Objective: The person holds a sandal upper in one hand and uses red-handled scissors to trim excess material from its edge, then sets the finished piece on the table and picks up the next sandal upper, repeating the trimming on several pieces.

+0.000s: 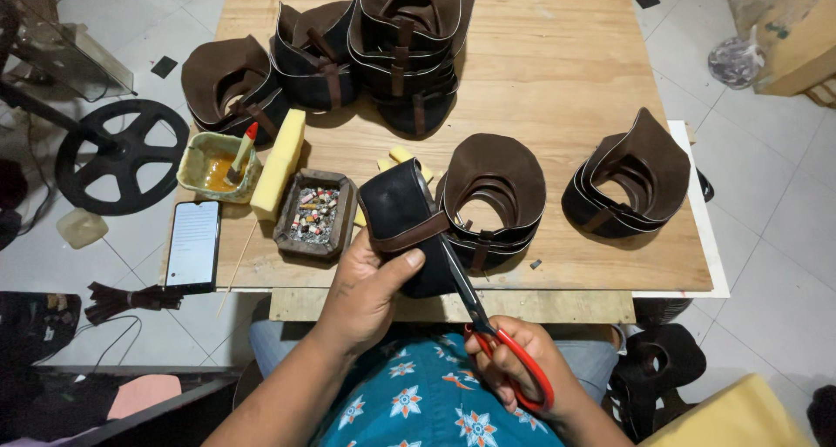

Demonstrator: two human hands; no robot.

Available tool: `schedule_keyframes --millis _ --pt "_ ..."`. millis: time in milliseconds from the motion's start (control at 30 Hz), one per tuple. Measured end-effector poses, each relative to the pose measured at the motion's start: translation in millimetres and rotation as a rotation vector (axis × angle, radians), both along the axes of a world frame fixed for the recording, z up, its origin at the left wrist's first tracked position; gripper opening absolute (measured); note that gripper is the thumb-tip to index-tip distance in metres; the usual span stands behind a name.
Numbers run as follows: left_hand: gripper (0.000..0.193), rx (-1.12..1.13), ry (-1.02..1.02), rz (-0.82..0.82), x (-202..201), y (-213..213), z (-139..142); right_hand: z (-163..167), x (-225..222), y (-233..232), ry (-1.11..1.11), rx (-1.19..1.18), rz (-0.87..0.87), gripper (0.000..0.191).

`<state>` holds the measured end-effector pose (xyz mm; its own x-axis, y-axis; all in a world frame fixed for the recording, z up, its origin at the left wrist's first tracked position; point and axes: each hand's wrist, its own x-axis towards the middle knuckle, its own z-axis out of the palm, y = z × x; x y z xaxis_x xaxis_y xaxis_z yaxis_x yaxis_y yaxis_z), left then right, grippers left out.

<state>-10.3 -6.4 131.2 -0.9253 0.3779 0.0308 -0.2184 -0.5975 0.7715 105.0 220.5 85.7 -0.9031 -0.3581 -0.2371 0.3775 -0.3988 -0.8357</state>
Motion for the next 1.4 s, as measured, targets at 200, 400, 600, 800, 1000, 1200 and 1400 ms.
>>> schedule_keyframes --millis 200,400,600,800,1000,1200,1400 --pt "0.034 0.031 -0.056 -0.017 0 3 -3 -1 -4 1 -0.043 -0.035 -0.001 0.053" --pt "0.039 0.084 -0.087 0.018 -2 7 -4 -11 0 9 -0.084 0.089 0.004 0.049" --pt "0.046 0.153 -0.065 0.066 -8 -4 6 3 -13 25 0.089 0.492 -0.08 0.04" --pt "0.038 0.012 -0.077 -0.089 6 10 8 48 -26 -2 0.304 0.4 -0.494 0.047" --pt "0.034 -0.29 0.044 -0.156 15 15 9 54 -44 -25 0.353 0.48 -0.669 0.042" --pt "0.026 -0.266 0.053 -0.042 25 27 9 29 -38 -35 0.545 0.646 -0.674 0.041" --pt "0.024 -0.349 0.034 0.042 24 32 7 23 -37 -28 0.894 1.142 -0.595 0.042"
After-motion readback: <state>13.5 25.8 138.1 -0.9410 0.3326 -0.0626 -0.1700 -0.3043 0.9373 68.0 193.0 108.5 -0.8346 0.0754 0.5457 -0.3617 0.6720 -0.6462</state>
